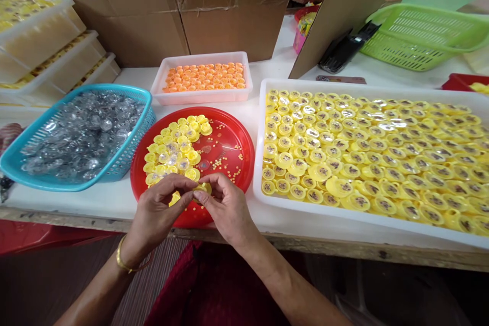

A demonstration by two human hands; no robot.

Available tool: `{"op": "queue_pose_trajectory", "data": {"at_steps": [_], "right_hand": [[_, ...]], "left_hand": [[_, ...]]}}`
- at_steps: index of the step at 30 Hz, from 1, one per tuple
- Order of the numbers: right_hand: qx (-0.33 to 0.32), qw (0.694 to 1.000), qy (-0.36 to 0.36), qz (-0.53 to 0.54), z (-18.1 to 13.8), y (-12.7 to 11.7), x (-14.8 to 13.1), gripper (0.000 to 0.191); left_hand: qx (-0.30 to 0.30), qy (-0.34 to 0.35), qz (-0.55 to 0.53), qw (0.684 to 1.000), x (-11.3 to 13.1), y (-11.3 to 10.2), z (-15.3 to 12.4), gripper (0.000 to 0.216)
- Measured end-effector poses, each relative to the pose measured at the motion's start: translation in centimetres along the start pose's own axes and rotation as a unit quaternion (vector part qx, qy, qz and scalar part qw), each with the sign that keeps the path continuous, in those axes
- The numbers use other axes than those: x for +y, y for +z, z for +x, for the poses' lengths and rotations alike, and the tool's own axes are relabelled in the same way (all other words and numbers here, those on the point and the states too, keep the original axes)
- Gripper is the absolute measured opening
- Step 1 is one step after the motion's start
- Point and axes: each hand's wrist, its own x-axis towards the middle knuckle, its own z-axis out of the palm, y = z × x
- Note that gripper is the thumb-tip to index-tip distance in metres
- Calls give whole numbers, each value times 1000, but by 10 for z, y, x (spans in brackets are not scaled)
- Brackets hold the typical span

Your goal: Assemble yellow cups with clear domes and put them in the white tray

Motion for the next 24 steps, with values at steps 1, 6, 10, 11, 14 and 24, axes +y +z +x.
{"op": "queue_pose_trajectory", "data": {"at_steps": [1,6,10,11,14,24], "right_hand": [[-14,1000,9,10,0,0,-1,29],[-48,998,17,27,0,-2,-1,31],[-23,999,11,-24,-2,-4,2,30],[-18,999,10,-32,-2,-3,3,31],[-2,999,6,-52,-3,-2,2,33],[54,996,4,-65,-1,2,0,23]], "left_hand": [[0,8,6,1000,1,-1,0,9],[-13,-21,-25,999,-1,-2,1,11],[-11,-121,-125,985,-8,2,1,12],[-7,-143,-150,978,-9,4,0,13],[10,-191,-208,959,-12,9,-2,16],[54,-221,-270,936,-10,25,-8,24]]}}
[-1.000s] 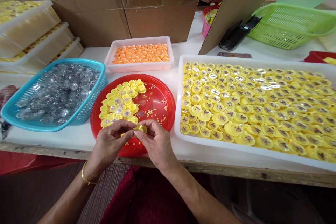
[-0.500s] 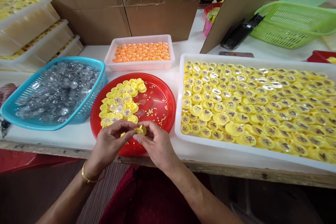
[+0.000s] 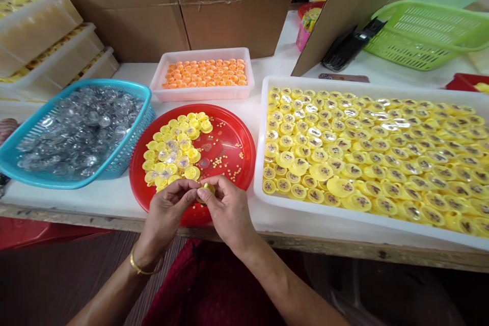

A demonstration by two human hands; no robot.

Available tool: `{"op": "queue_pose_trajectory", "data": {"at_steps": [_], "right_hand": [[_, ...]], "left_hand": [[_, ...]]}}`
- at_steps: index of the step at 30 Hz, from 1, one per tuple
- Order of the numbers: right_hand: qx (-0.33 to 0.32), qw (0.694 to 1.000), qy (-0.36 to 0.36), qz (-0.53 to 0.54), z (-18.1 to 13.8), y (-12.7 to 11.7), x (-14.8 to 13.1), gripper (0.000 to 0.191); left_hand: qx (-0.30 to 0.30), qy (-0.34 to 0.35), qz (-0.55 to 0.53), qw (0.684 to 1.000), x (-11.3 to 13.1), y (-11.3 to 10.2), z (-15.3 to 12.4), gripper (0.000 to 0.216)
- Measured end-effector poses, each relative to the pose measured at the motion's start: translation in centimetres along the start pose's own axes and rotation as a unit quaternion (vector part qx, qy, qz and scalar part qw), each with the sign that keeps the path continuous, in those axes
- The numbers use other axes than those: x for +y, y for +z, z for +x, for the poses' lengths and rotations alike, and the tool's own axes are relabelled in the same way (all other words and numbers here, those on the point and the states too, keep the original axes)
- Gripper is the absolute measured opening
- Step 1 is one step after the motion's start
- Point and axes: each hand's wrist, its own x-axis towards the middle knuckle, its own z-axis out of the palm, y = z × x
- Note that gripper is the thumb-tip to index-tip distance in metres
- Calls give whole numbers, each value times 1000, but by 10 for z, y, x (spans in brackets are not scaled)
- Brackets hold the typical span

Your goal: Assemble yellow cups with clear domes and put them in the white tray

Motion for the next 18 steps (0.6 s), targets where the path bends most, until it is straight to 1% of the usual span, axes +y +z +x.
{"op": "queue_pose_trajectory", "data": {"at_steps": [3,7,9,11,15,18], "right_hand": [[10,998,25,51,3,0,1,26],[30,992,39,117,2,0,1,27],[36,987,51,146,0,0,-2,26],[22,981,67,181,-1,-1,-8,27],[-31,963,89,252,0,-7,-18,35],[-29,960,93,264,1,-11,-21,38]], "left_hand": [[-10,-1,30,1000,-2,2,3,28],[-54,6,84,995,1,1,7,27],[-62,11,88,994,3,1,7,26],[-72,7,71,995,4,2,4,28],[-98,-8,50,994,8,3,-3,38],[-114,16,81,990,11,6,-5,43]]}}
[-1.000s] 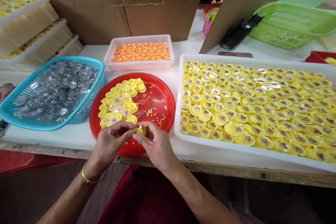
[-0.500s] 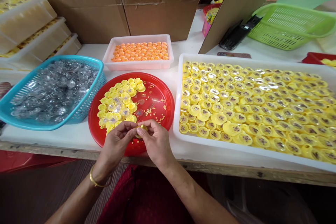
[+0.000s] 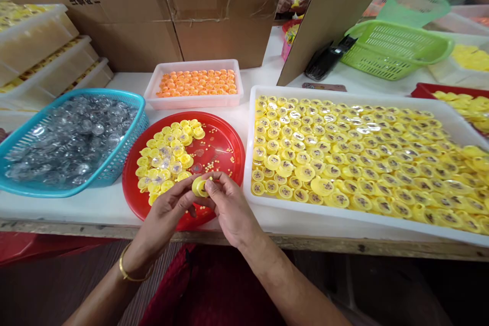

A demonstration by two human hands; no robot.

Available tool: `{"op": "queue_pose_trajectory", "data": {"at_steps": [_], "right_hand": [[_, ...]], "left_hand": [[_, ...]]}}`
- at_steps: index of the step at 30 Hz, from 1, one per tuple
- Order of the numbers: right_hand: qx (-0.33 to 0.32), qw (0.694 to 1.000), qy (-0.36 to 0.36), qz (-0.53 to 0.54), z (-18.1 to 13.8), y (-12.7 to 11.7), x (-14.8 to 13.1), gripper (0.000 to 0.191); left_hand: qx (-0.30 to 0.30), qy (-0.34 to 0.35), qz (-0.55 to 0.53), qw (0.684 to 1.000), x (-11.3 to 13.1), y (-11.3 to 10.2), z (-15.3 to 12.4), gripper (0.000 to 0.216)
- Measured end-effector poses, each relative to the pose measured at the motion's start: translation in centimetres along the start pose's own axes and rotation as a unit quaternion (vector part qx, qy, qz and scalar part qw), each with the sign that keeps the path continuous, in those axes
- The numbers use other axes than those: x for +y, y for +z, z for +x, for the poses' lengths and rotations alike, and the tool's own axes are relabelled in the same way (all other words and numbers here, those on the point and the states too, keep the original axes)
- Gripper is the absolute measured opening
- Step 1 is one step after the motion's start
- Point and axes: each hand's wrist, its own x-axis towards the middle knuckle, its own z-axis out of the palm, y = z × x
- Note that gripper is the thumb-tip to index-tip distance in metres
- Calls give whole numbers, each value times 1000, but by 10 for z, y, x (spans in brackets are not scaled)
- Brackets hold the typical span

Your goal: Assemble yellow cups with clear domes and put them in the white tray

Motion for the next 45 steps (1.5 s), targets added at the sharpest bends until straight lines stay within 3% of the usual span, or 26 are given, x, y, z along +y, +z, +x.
{"op": "queue_pose_trajectory", "data": {"at_steps": [2,6,12,15,17,20,25,31,34,37,40,42,43,45], "right_hand": [[7,1000,2,0,-1,-1,0,38],[23,1000,10,11,-3,3,5,38],[48,998,-14,-33,27,15,16,30],[33,998,25,-47,33,15,14,26],[24,997,62,-43,33,12,8,25],[30,991,125,-43,33,5,-5,19],[23,984,167,-56,35,5,-22,14],[16,989,137,-43,38,12,-9,13],[36,993,74,-83,34,23,10,14],[41,995,14,-94,27,26,18,15],[7,997,36,-73,10,8,-5,40],[19,991,25,-127,-6,-19,-36,50],[46,979,-6,-196,-14,-37,-53,42],[110,918,-60,-377,-26,-74,-84,30]], "left_hand": [[0,16,26,1000,1,3,1,46],[55,7,88,995,0,6,4,39],[80,-13,82,993,-5,-14,15,49],[96,-27,76,992,-7,-20,17,47],[71,-37,72,994,-8,-20,18,47],[42,-12,78,996,-11,-17,18,49],[59,35,125,990,-10,-11,15,42],[91,18,138,986,-9,-15,14,46],[135,-25,140,981,-5,-18,13,51],[142,-71,122,980,-2,-19,9,54],[97,-70,125,985,0,-17,3,56],[58,-49,115,990,-1,-15,0,59],[47,-39,111,992,-1,-14,-1,61],[54,-24,110,992,-2,-13,0,60]]}}
